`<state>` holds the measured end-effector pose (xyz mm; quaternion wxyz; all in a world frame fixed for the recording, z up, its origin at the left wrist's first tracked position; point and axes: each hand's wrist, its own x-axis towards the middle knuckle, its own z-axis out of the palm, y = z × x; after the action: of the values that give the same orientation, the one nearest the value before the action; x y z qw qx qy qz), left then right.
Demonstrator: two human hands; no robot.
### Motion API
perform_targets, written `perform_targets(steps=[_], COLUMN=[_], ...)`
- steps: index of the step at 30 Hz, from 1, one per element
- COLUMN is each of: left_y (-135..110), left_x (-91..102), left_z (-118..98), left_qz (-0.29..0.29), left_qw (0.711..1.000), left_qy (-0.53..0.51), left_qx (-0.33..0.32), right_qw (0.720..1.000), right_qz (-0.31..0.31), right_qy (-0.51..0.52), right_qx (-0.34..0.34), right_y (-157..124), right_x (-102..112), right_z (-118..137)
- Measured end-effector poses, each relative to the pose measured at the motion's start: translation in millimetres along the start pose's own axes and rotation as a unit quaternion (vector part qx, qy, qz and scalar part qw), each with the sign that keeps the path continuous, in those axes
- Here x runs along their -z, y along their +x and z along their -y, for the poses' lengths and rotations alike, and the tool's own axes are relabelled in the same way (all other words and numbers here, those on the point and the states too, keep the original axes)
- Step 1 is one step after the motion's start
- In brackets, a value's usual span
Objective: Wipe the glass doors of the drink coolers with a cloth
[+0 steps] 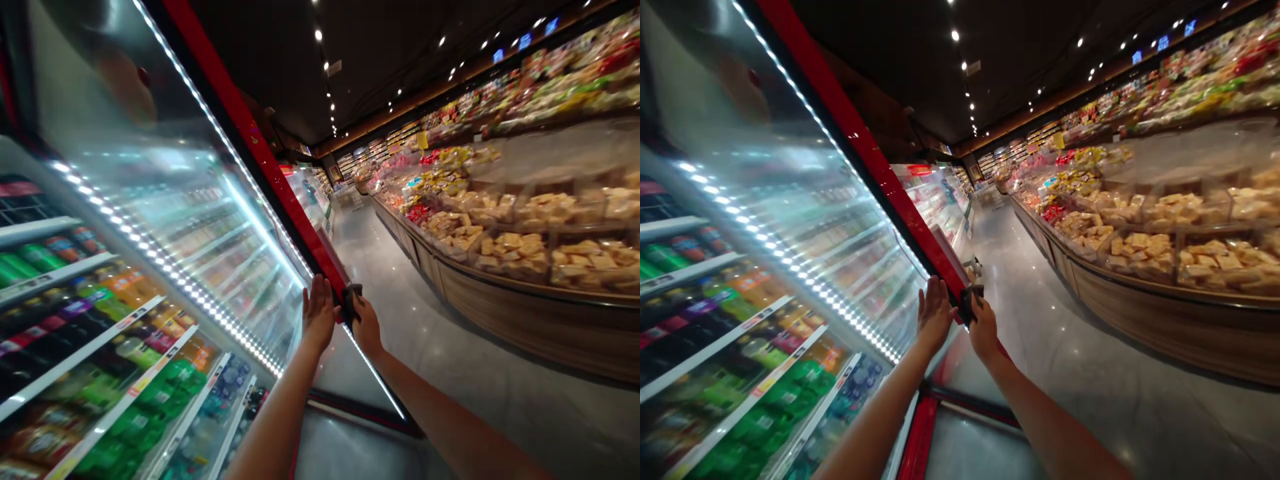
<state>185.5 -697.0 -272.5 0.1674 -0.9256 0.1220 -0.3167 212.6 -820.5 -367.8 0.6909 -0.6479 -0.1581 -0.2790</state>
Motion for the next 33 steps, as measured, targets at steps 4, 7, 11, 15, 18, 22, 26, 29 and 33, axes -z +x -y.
perform_targets(steps=[4,7,11,15,18,22,26,29,33], left_y=[1,-2,-19,-40,-51,-66,-83,-97,-115], left_x=[-1.3,-10.9,-29.4,-50.1,-66.2,-85.3,-105.1,-123.2,-145.5], left_z=[-6,-2,-2,-9,-18,-31,-44,-55,-69], left_qz=[0.025,0.033,0.031,0.032,0.030,0.030,0.062,0.037,0.017], left_qw=[0.999,0.998,0.992,0.971,0.969,0.955,0.931,0.941,0.952], left_qy=[0.004,0.003,-0.003,-0.008,-0.015,0.055,0.113,0.054,-0.049], left_qx=[-0.031,-0.048,-0.126,-0.235,-0.246,-0.290,-0.341,-0.331,-0.301], right_qw=[0.999,0.999,0.995,0.996,0.996,0.981,0.968,0.973,0.970], right_qz=[0.025,0.018,-0.026,-0.017,-0.003,-0.041,-0.086,-0.087,-0.080], right_qy=[0.016,0.020,-0.002,-0.013,-0.039,-0.102,-0.134,-0.133,-0.117], right_qx=[0.014,-0.027,-0.101,-0.086,-0.082,-0.162,-0.194,-0.170,-0.198], right_y=[-6,-38,-76,-82,-100,-143,-165,-180,-216], right_x=[0,8,10,1,4,10,1,-1,12], right_z=[-12,-38,-61,-63,-83,-123,-140,-151,-178])
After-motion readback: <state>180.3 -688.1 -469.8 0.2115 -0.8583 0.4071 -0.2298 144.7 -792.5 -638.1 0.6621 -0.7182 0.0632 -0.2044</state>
